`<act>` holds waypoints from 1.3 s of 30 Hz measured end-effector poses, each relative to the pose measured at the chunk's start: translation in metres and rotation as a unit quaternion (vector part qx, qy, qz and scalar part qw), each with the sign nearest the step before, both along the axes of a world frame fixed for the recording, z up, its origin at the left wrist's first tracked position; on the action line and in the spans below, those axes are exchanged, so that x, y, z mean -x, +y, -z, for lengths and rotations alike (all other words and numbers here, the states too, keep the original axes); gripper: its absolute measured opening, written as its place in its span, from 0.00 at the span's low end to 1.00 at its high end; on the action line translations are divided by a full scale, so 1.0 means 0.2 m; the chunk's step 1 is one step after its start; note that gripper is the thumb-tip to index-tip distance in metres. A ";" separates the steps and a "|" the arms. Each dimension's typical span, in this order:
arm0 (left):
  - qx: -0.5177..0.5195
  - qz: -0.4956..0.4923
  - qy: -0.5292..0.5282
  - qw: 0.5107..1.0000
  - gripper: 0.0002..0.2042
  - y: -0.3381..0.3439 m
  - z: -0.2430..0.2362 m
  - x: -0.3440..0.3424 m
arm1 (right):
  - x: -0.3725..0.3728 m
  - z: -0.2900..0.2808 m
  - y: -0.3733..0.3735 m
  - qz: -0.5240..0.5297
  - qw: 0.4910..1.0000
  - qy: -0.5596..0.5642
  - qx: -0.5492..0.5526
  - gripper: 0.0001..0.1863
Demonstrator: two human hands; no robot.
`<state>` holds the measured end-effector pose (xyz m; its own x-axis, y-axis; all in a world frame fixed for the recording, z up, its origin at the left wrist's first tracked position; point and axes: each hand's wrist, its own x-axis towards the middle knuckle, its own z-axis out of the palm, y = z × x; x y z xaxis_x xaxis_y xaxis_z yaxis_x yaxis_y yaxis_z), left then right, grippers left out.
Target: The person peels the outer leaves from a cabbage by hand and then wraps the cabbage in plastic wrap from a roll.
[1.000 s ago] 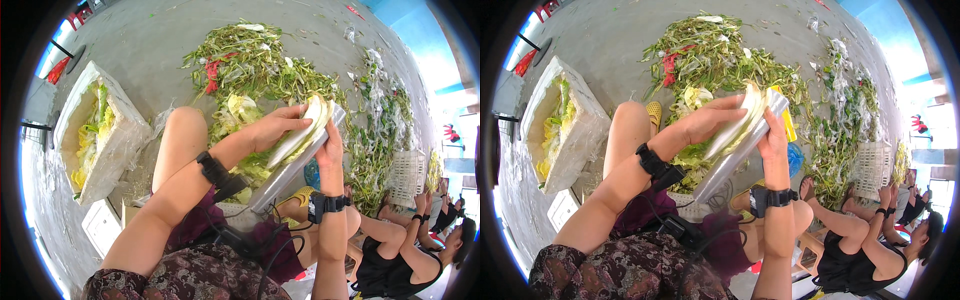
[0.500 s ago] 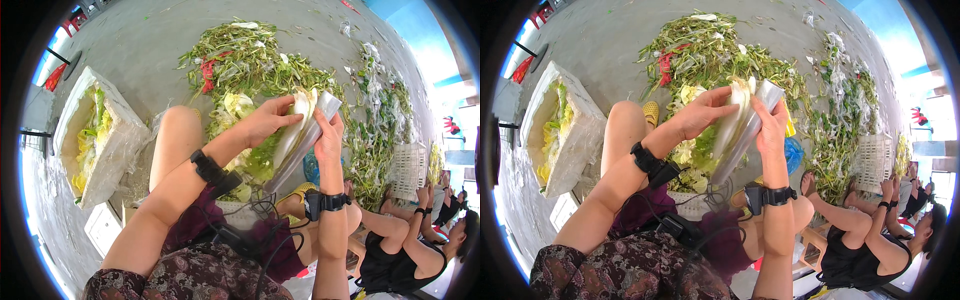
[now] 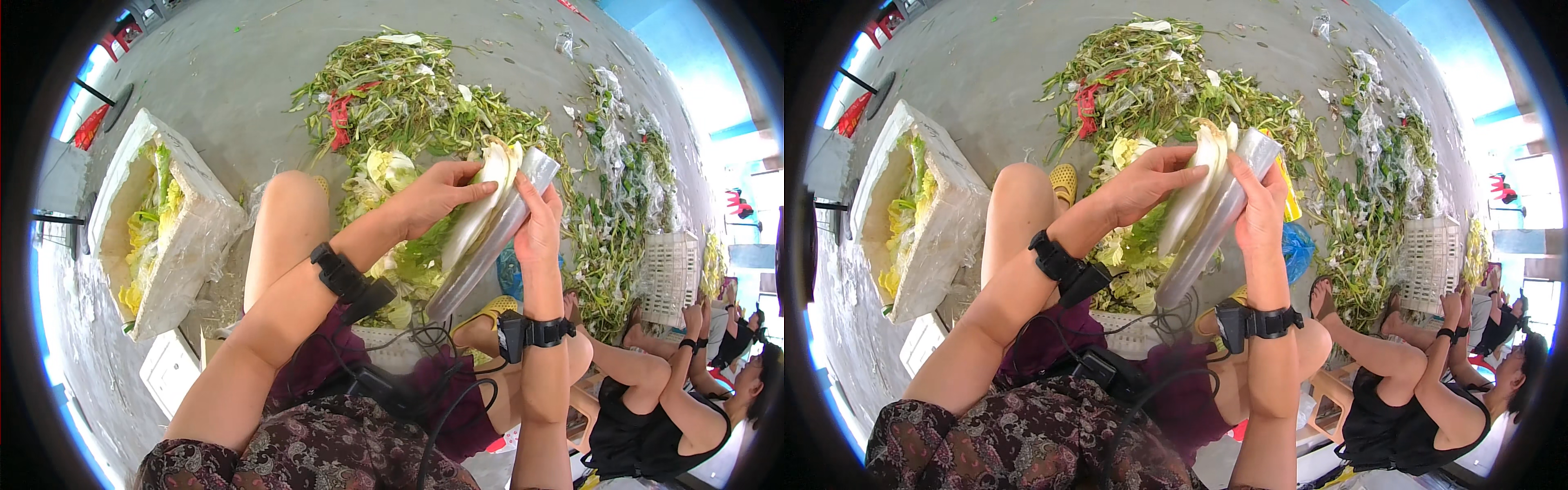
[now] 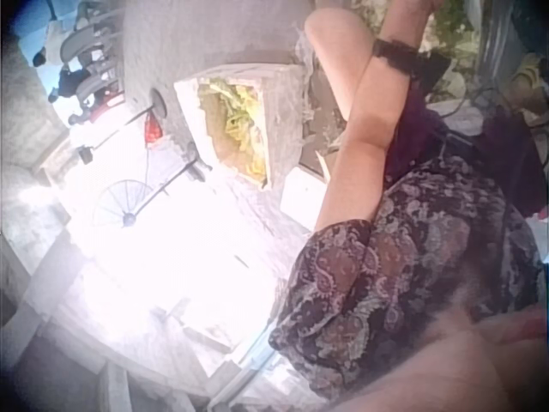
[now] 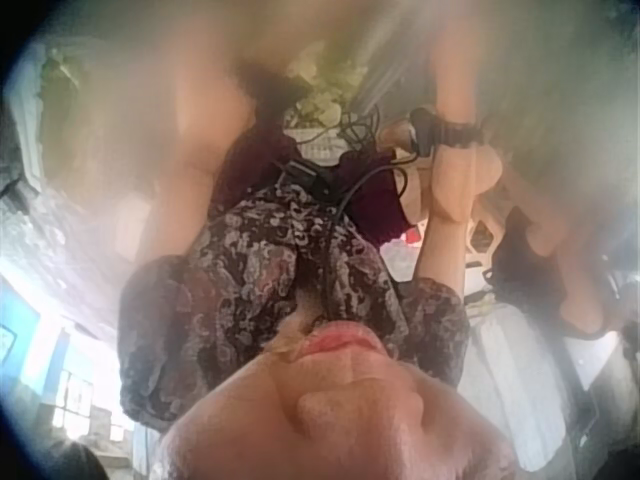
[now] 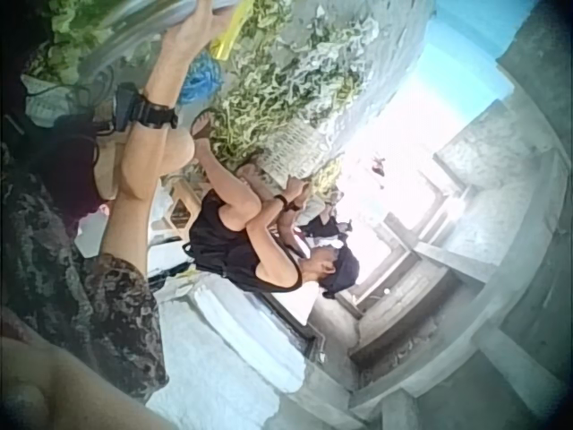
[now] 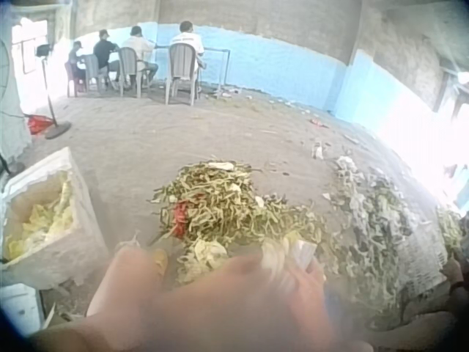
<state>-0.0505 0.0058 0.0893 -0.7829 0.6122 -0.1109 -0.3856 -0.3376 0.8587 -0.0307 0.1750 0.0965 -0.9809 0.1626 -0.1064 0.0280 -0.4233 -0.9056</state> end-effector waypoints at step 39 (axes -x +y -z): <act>0.056 -0.042 -0.040 0.997 0.22 0.00 -0.02 -0.03 | -0.02 0.02 0.02 -0.078 0.994 -0.069 0.040 0.20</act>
<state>-0.0446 0.0067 0.0925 -0.8163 0.5259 -0.2389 -0.4286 -0.2744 0.8608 -0.0272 0.1790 0.0921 -0.9687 -0.0040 -0.2480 0.2202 -0.4742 -0.8524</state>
